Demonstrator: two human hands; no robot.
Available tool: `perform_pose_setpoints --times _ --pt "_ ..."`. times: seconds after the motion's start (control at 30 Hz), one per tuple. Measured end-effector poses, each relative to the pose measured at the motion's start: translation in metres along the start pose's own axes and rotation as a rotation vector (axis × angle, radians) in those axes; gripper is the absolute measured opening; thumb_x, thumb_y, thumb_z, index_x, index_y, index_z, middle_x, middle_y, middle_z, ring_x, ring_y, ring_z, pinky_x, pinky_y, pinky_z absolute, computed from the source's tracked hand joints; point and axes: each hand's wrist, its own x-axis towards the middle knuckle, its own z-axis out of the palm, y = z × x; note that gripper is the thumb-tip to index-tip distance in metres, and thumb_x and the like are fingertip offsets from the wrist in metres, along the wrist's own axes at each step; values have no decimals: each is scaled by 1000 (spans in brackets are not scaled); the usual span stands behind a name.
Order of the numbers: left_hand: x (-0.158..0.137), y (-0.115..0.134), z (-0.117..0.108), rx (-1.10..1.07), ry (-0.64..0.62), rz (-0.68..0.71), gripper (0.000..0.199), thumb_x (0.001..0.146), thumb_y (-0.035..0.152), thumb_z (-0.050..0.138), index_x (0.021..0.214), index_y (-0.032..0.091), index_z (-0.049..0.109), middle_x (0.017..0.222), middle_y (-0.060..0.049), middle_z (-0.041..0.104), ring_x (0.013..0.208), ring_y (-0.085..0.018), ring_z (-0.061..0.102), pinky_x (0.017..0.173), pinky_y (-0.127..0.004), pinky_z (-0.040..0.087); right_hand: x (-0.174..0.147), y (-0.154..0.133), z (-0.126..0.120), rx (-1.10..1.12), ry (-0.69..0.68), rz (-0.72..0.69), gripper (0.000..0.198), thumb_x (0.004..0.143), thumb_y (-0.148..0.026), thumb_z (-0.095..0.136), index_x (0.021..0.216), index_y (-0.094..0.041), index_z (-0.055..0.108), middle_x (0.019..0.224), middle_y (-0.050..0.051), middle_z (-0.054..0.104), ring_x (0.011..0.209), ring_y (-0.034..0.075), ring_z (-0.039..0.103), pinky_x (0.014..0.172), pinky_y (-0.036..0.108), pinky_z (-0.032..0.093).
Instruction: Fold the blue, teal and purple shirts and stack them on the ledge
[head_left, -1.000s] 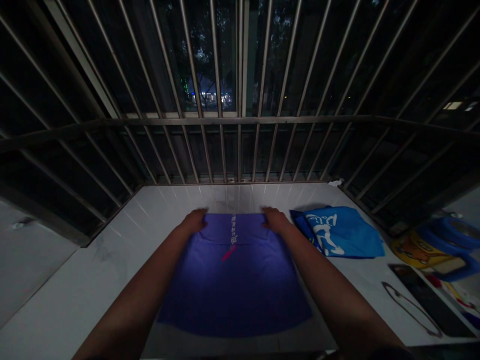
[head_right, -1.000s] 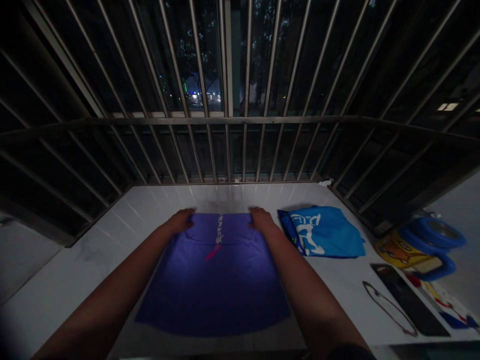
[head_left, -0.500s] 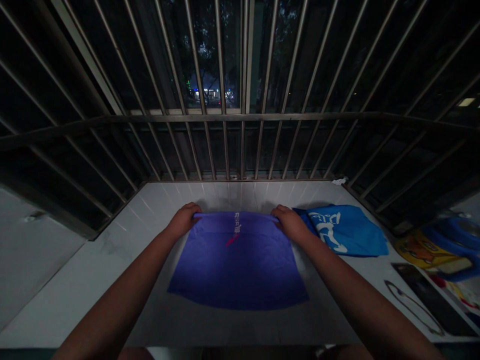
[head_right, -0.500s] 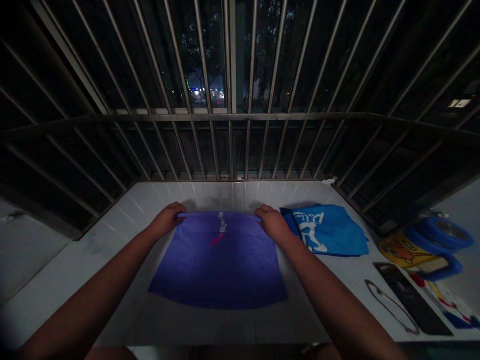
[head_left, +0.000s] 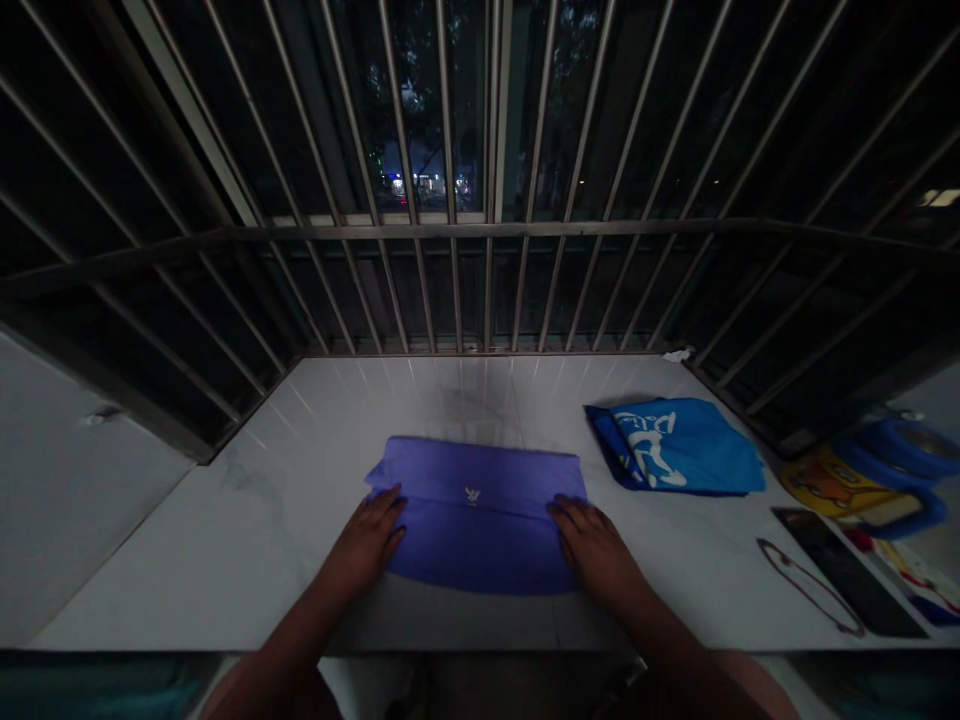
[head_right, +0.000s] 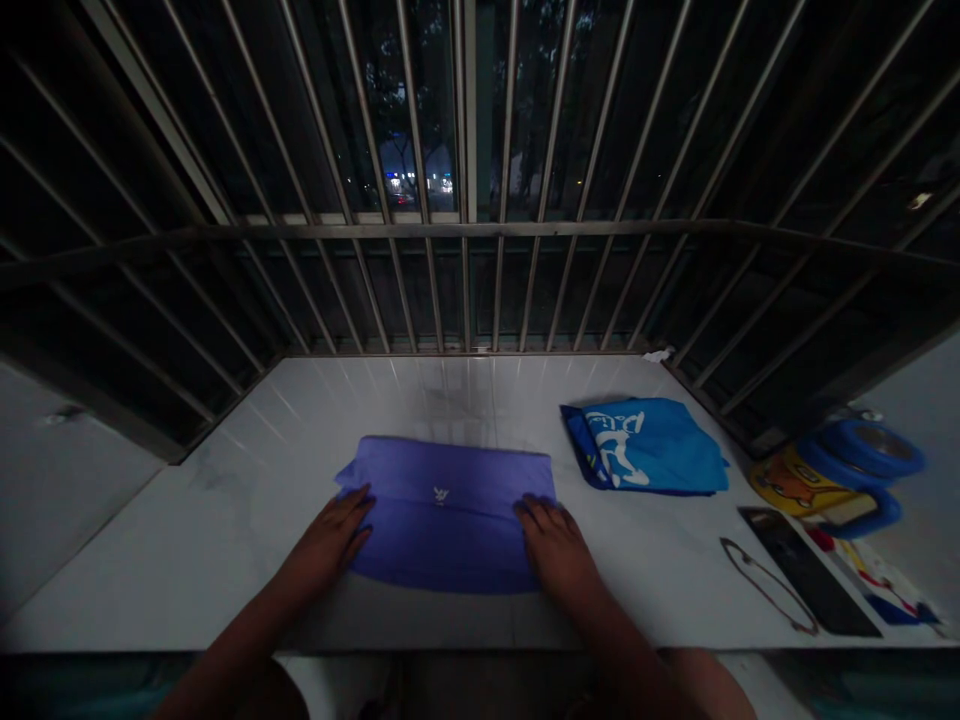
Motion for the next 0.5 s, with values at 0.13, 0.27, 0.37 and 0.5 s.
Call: perform_pose_setpoints --times 0.13,0.27,0.37,0.5 --pt "-38 15 14 -62 -17 -49 60 109 42 50 168 28 53 178 -13 42 163 -39 44 133 -67 39 -18 6 2 74 -61 9 57 108 -19 44 162 -28 59 169 9 57 152 31 58 125 56 46" --pt "-64 23 13 -107 31 -68 53 106 41 54 158 35 64 172 -10 54 158 -40 52 133 -67 41 -26 16 -11 162 -100 -5 51 108 -27 50 157 -33 64 165 9 62 151 32 59 126 63 44" --pt "-43 23 -10 -170 87 -71 41 109 37 47 130 31 82 137 -11 81 130 -36 76 125 -61 52 -1 24 -33 234 -81 -29 35 110 -36 54 135 -30 78 150 10 73 139 31 67 123 56 48" --pt "36 12 -51 -174 58 -24 43 106 28 50 141 23 75 144 -14 77 138 -30 70 126 -48 50 67 30 -60 183 -155 27 45 105 -36 65 146 -17 71 155 19 66 143 34 62 126 48 44"
